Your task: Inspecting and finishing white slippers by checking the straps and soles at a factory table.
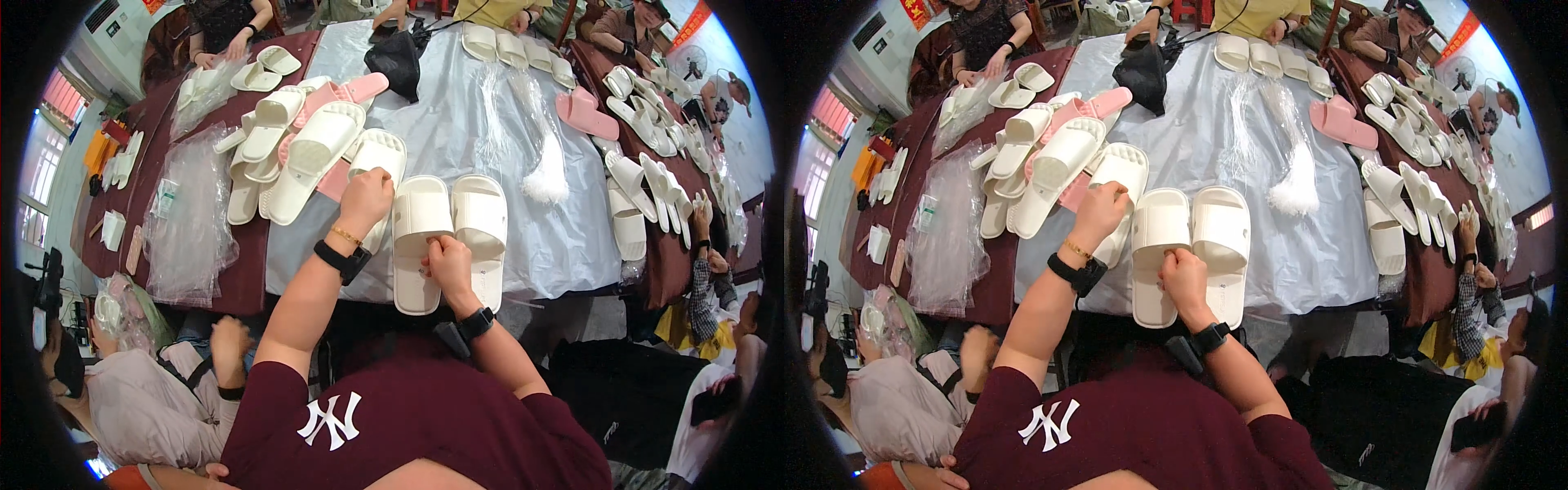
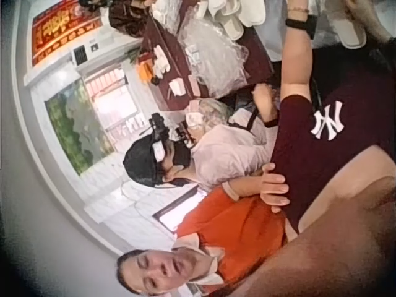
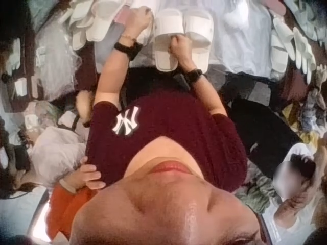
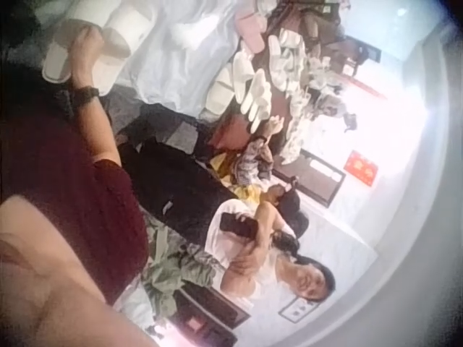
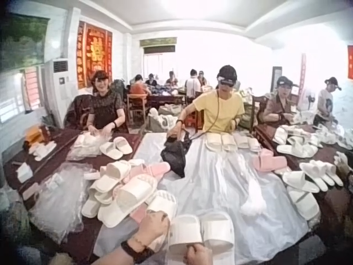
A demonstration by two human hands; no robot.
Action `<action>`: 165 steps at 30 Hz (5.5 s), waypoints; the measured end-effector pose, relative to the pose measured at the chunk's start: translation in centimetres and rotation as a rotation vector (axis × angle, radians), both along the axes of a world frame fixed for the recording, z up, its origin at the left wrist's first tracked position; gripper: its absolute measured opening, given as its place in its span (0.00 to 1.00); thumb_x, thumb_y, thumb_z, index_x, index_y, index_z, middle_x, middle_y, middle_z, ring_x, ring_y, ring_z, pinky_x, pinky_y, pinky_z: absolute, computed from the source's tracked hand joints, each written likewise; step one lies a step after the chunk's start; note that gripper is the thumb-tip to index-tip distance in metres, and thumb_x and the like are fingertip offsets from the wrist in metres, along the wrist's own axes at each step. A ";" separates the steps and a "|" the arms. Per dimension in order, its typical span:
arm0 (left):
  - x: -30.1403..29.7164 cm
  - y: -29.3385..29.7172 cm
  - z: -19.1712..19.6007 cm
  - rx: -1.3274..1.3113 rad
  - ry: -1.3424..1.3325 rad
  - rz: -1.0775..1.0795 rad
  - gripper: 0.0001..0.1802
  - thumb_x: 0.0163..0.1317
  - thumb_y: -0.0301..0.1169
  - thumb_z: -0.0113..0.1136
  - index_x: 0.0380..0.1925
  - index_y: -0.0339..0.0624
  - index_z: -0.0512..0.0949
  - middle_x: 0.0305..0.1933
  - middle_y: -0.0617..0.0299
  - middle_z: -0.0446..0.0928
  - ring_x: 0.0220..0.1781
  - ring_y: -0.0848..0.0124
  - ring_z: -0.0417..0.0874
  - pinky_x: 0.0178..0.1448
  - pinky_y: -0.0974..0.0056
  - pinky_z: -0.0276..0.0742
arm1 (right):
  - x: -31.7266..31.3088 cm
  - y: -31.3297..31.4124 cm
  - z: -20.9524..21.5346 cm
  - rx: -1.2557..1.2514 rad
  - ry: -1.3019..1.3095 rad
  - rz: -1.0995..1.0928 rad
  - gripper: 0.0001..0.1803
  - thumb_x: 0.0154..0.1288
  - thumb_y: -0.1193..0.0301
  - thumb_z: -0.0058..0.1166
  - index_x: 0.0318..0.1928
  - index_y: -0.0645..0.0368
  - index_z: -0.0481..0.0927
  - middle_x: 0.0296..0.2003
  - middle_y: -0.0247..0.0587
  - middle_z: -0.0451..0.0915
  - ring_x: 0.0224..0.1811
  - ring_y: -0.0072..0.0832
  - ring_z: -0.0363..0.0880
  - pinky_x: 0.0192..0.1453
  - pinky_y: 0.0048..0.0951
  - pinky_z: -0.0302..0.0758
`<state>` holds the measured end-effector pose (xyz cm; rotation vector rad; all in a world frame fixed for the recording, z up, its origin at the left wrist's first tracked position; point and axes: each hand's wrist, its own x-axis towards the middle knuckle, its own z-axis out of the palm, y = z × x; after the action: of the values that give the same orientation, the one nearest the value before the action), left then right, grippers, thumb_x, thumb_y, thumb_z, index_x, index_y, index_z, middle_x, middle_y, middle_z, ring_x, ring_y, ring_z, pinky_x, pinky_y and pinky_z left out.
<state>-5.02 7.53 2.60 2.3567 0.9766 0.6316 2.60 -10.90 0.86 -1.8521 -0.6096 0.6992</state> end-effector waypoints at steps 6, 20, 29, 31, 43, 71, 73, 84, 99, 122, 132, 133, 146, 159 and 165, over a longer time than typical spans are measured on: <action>0.1 0.4 0.2 0.010 -0.077 0.018 0.12 0.59 0.34 0.52 0.31 0.39 0.82 0.29 0.47 0.81 0.33 0.51 0.82 0.40 0.53 0.77 | 0.8 -1.7 -0.7 0.012 0.095 -0.033 0.13 0.66 0.72 0.46 0.35 0.71 0.80 0.17 0.45 0.79 0.14 0.26 0.78 0.18 0.28 0.73; 4.5 -1.9 -0.1 0.005 0.283 -0.145 0.22 0.62 0.44 0.50 0.33 0.33 0.82 0.34 0.41 0.79 0.39 0.47 0.81 0.44 0.49 0.76 | 0.3 0.9 -1.7 0.046 0.138 0.022 0.13 0.68 0.73 0.42 0.38 0.72 0.76 0.24 0.48 0.82 0.16 0.28 0.78 0.23 0.28 0.76; 9.0 -0.1 -1.4 -0.146 0.402 -0.057 0.18 0.48 0.38 0.59 0.33 0.35 0.83 0.36 0.41 0.81 0.40 0.48 0.83 0.47 0.53 0.78 | 0.1 1.2 -2.4 0.079 0.114 0.012 0.12 0.66 0.74 0.43 0.34 0.72 0.77 0.22 0.47 0.80 0.17 0.30 0.79 0.21 0.30 0.76; 8.8 0.1 -1.1 -0.167 0.389 -0.085 0.15 0.48 0.35 0.58 0.31 0.35 0.83 0.35 0.42 0.81 0.40 0.49 0.83 0.47 0.53 0.78 | 0.1 1.2 -2.1 0.089 0.110 0.001 0.12 0.66 0.75 0.43 0.34 0.72 0.77 0.22 0.47 0.80 0.18 0.30 0.80 0.21 0.30 0.76; 6.9 0.3 -0.5 -0.482 -0.161 0.000 0.14 0.51 0.37 0.58 0.23 0.35 0.82 0.18 0.55 0.79 0.22 0.68 0.81 0.32 0.65 0.77 | 2.8 -9.4 1.9 -0.100 -0.723 0.083 0.07 0.61 0.72 0.51 0.37 0.60 0.80 0.29 0.50 0.80 0.32 0.48 0.80 0.36 0.46 0.75; 11.2 -1.9 -1.6 -0.396 -0.171 -0.418 0.14 0.62 0.36 0.57 0.33 0.33 0.80 0.28 0.62 0.79 0.31 0.75 0.75 0.39 0.68 0.72 | 7.1 -6.8 -0.3 -0.045 -0.954 0.523 0.08 0.51 0.75 0.51 0.35 0.58 0.78 0.32 0.42 0.79 0.43 0.40 0.78 0.48 0.39 0.73; 12.0 -2.1 -2.1 -0.359 -0.158 -0.490 0.14 0.63 0.36 0.55 0.33 0.34 0.80 0.29 0.63 0.79 0.32 0.76 0.75 0.39 0.68 0.71 | 8.6 -6.3 -0.8 0.029 -1.005 0.481 0.09 0.52 0.76 0.50 0.36 0.58 0.77 0.34 0.43 0.79 0.44 0.40 0.77 0.48 0.38 0.73; 13.8 -3.1 -3.8 -0.725 -0.046 -0.522 0.13 0.61 0.35 0.55 0.35 0.36 0.80 0.33 0.59 0.80 0.35 0.73 0.77 0.42 0.66 0.73 | 9.0 -6.4 -2.7 -0.082 -0.970 0.469 0.07 0.57 0.75 0.47 0.37 0.58 0.75 0.36 0.44 0.78 0.41 0.41 0.78 0.47 0.40 0.74; 13.0 -4.0 -2.6 -1.166 -0.264 -0.497 0.10 0.66 0.32 0.55 0.41 0.39 0.79 0.42 0.65 0.79 0.45 0.78 0.75 0.53 0.71 0.68 | 7.9 -7.0 -0.4 0.026 -0.961 0.450 0.13 0.54 0.79 0.51 0.43 0.58 0.77 0.38 0.45 0.80 0.39 0.41 0.80 0.43 0.38 0.76; 6.7 -5.2 -1.7 -0.913 -0.517 -0.346 0.09 0.63 0.29 0.55 0.36 0.35 0.79 0.30 0.65 0.78 0.32 0.79 0.75 0.39 0.72 0.72 | 10.7 0.9 1.0 0.267 -0.309 0.030 0.08 0.60 0.75 0.55 0.39 0.63 0.81 0.31 0.43 0.83 0.33 0.28 0.82 0.38 0.28 0.77; 6.7 -5.0 -2.0 -0.958 -0.497 -0.334 0.09 0.64 0.30 0.53 0.34 0.36 0.79 0.29 0.66 0.77 0.31 0.79 0.74 0.40 0.73 0.71 | 10.1 0.9 0.7 0.346 -0.391 0.060 0.05 0.58 0.76 0.56 0.35 0.63 0.82 0.29 0.42 0.83 0.30 0.27 0.80 0.34 0.27 0.75; 6.7 -5.1 -2.1 -0.964 -0.527 -0.330 0.09 0.64 0.30 0.53 0.34 0.35 0.79 0.30 0.66 0.77 0.31 0.79 0.74 0.40 0.73 0.71 | 10.1 0.9 0.6 0.346 -0.390 0.058 0.05 0.58 0.76 0.56 0.35 0.63 0.82 0.29 0.42 0.83 0.30 0.27 0.80 0.34 0.27 0.75; 6.5 -5.5 -2.3 -0.913 -0.600 -0.282 0.08 0.60 0.28 0.62 0.36 0.34 0.83 0.32 0.67 0.81 0.34 0.82 0.76 0.38 0.75 0.71 | 10.0 0.9 0.7 0.381 -0.440 0.065 0.05 0.58 0.76 0.56 0.34 0.63 0.82 0.28 0.40 0.82 0.26 0.24 0.79 0.31 0.24 0.76; 6.4 -5.6 -2.3 -0.893 -0.589 -0.269 0.08 0.59 0.28 0.63 0.35 0.34 0.83 0.32 0.67 0.81 0.32 0.82 0.76 0.37 0.75 0.72 | 9.9 0.9 0.9 0.369 -0.467 0.065 0.05 0.58 0.77 0.56 0.34 0.64 0.82 0.28 0.43 0.82 0.26 0.28 0.81 0.32 0.26 0.77; 6.4 -5.6 -2.4 -0.864 -0.580 -0.266 0.08 0.58 0.28 0.64 0.34 0.33 0.83 0.31 0.66 0.81 0.32 0.82 0.76 0.36 0.75 0.72 | 10.0 0.9 1.0 0.376 -0.479 0.082 0.04 0.57 0.77 0.56 0.33 0.65 0.82 0.27 0.44 0.82 0.26 0.30 0.81 0.32 0.27 0.77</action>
<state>1.34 1.90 0.25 1.3840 0.4995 0.5765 12.58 -10.00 1.85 -1.6452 -1.0531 0.1633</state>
